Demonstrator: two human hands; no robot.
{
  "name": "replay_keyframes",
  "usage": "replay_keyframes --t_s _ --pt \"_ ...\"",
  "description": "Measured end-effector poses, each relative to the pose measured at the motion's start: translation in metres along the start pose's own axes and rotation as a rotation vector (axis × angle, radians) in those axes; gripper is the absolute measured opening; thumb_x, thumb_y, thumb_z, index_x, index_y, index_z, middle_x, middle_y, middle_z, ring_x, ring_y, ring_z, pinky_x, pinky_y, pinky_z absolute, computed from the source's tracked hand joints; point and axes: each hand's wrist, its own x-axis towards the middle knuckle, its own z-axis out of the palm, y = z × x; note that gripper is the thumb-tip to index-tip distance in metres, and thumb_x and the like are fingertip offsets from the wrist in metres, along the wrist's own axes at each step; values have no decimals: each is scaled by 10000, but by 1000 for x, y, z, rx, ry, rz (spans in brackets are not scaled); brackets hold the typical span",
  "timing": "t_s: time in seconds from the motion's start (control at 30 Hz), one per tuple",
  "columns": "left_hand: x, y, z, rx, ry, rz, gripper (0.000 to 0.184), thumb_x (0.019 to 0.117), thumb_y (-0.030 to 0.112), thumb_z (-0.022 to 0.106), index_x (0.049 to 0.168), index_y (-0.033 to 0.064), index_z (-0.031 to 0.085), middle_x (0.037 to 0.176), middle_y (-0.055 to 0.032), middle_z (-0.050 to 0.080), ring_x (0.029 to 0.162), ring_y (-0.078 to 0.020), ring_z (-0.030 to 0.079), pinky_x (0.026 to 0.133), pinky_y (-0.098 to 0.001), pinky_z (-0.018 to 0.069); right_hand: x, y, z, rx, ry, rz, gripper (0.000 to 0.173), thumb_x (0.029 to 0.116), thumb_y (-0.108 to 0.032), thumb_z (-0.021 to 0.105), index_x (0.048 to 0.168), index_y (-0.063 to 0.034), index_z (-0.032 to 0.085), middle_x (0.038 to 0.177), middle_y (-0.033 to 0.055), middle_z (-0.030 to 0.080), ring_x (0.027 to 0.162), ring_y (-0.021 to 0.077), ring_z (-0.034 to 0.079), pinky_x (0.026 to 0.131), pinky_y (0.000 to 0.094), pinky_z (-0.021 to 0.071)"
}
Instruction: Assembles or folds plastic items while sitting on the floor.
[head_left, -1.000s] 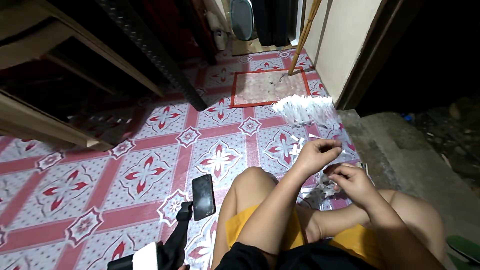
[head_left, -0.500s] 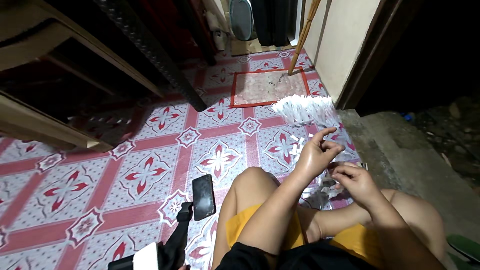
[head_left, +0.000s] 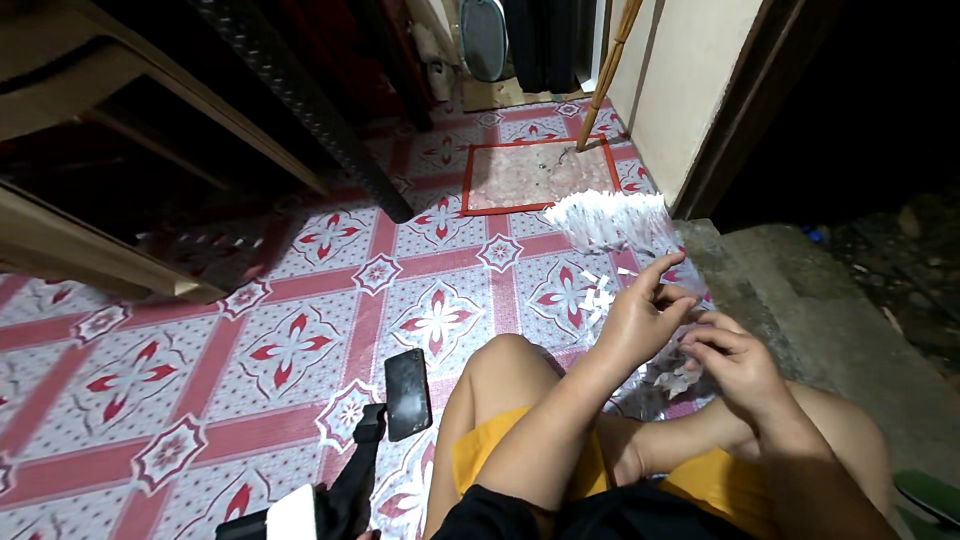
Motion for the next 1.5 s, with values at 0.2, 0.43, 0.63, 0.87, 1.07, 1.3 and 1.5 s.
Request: replay_keyframes --t_s 0.2,0.43,0.63,0.87,1.07,1.3,1.5 --pt "0 -20 14 41 -37 106 649 953 233 749 1526 180 449 991 27 772 861 -103 749 842 -341 648 7 -9 -29 230 68 -136 102 901 -155 766 995 -119 780 1296 82 632 1147 219 628 940 352 579" --pt "-2 -29 26 87 -70 198 602 976 258 719 1518 168 472 1057 39 763 930 -83 736 898 -331 630 7 -18 -20 381 87 -189 130 907 -128 763 1018 -60 766 1319 113 624 1154 238 627 945 351 582" --pt "-6 -27 34 99 -63 268 545 980 223 707 1484 129 521 1113 24 751 973 -83 729 919 -325 625 14 -10 -12 458 123 -219 144 957 -87 698 1069 -2 726 1140 132 689 1077 263 663 937 391 587" --pt "-6 -27 34 125 -65 251 563 981 257 710 1498 158 510 1084 43 759 945 -67 730 893 -309 628 15 -10 -13 502 115 -215 138 958 -82 691 1057 11 718 1127 138 694 1064 259 669 925 391 589" --pt "-6 -24 32 218 -76 243 559 1000 294 684 1513 180 496 1137 59 749 995 -48 720 930 -300 616 16 -7 -11 523 119 -211 138 961 -73 682 1057 19 716 1131 142 691 1056 256 670 910 389 595" --pt "-7 -27 34 290 -66 249 590 1001 301 679 1536 177 462 1104 69 751 972 -28 715 913 -288 616 16 0 -2 523 166 -214 149 953 -68 696 1078 12 707 1121 133 689 1043 245 669 892 371 595" --pt "-8 -25 33 338 -79 253 635 1007 292 663 1572 166 403 1116 66 748 978 -20 708 912 -279 610 14 0 6 496 217 -224 201 934 -62 724 1123 2 698 1140 132 682 1049 249 668 887 377 603"
